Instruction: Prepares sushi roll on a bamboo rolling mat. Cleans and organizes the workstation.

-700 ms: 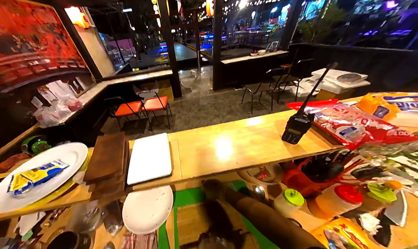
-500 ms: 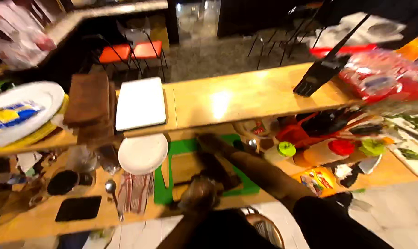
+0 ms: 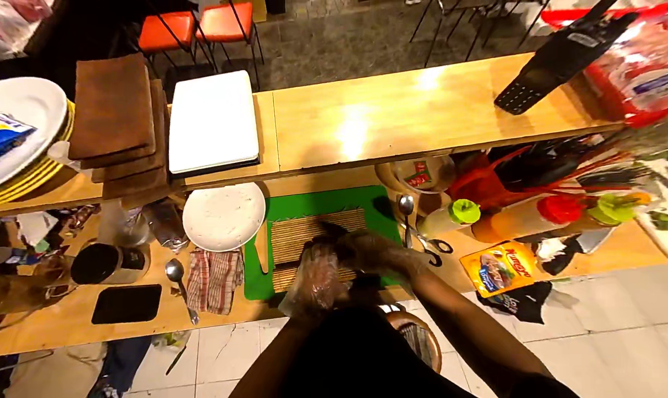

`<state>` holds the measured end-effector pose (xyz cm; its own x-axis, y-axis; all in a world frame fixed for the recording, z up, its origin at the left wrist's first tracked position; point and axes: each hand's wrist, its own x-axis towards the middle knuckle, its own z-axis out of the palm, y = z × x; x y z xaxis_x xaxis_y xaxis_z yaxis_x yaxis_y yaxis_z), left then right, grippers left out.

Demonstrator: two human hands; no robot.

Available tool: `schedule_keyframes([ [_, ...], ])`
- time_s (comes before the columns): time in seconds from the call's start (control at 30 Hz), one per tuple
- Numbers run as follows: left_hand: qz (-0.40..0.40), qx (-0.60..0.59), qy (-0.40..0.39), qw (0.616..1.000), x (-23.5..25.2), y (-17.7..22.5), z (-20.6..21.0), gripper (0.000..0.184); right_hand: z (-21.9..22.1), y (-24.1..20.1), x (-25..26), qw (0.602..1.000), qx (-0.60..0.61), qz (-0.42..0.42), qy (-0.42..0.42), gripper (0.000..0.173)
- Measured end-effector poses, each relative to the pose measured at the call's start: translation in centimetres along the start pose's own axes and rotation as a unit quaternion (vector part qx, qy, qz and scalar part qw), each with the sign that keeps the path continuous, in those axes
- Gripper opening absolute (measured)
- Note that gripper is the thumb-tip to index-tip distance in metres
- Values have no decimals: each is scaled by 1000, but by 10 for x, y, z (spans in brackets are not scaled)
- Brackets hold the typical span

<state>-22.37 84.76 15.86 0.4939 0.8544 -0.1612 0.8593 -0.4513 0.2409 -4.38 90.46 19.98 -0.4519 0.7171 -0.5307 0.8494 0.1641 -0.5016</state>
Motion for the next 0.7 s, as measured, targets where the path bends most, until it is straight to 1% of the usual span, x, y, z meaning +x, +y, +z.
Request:
schedule_keyframes([
  [0.07,-2,-7,31,999,-3,-1,2,98,1,-7,-2,1000,0,8,3,56],
  [0.13,11,2,103,995,-8,0,9,97,1,-10,-1,1000,-1,-4,11,57],
  [0.2,21,18,167,986,-13,1,14,88,-1,-10,3,999,6,-30,23,49],
  [0.27,45,46,244,968,-14,-1,23,76,-6,-7,11,998,11,-58,30,34],
  [0.3,57,52,265,961,-13,-4,26,72,-12,-8,17,998,11,-56,24,28],
  [0.33,59,49,256,963,-10,-6,27,69,-20,-10,24,999,13,-37,13,25],
  [0.37,54,36,220,973,-6,-8,24,68,-28,-11,31,1000,14,-21,12,24],
  [0.4,45,17,165,985,1,-10,19,69,-39,-9,37,1000,16,-13,19,25],
  [0.43,37,6,117,992,11,-14,13,69,-52,-5,43,999,15,-23,36,27],
  [0.47,30,5,101,994,24,-18,11,69,-65,1,57,997,-10,-49,64,30],
  [0.5,20,4,102,995,37,-22,12,71,-78,7,72,992,-32,-72,99,30],
  [0.53,14,7,120,993,49,-27,13,70,-91,8,77,989,-18,-75,129,29],
  [0.57,17,16,141,990,57,-31,12,66,-100,0,67,988,32,-41,147,28],
  [0.6,19,25,150,988,64,-35,10,61,-102,-7,57,981,106,19,163,31],
  [0.63,19,32,145,989,68,-37,6,58,-101,-13,52,975,138,60,163,33],
  [0.67,17,35,139,990,70,-37,1,56,-98,-15,52,974,142,62,164,34],
  [0.7,17,44,139,989,72,-36,-3,55,-91,-4,62,982,96,31,159,38],
])
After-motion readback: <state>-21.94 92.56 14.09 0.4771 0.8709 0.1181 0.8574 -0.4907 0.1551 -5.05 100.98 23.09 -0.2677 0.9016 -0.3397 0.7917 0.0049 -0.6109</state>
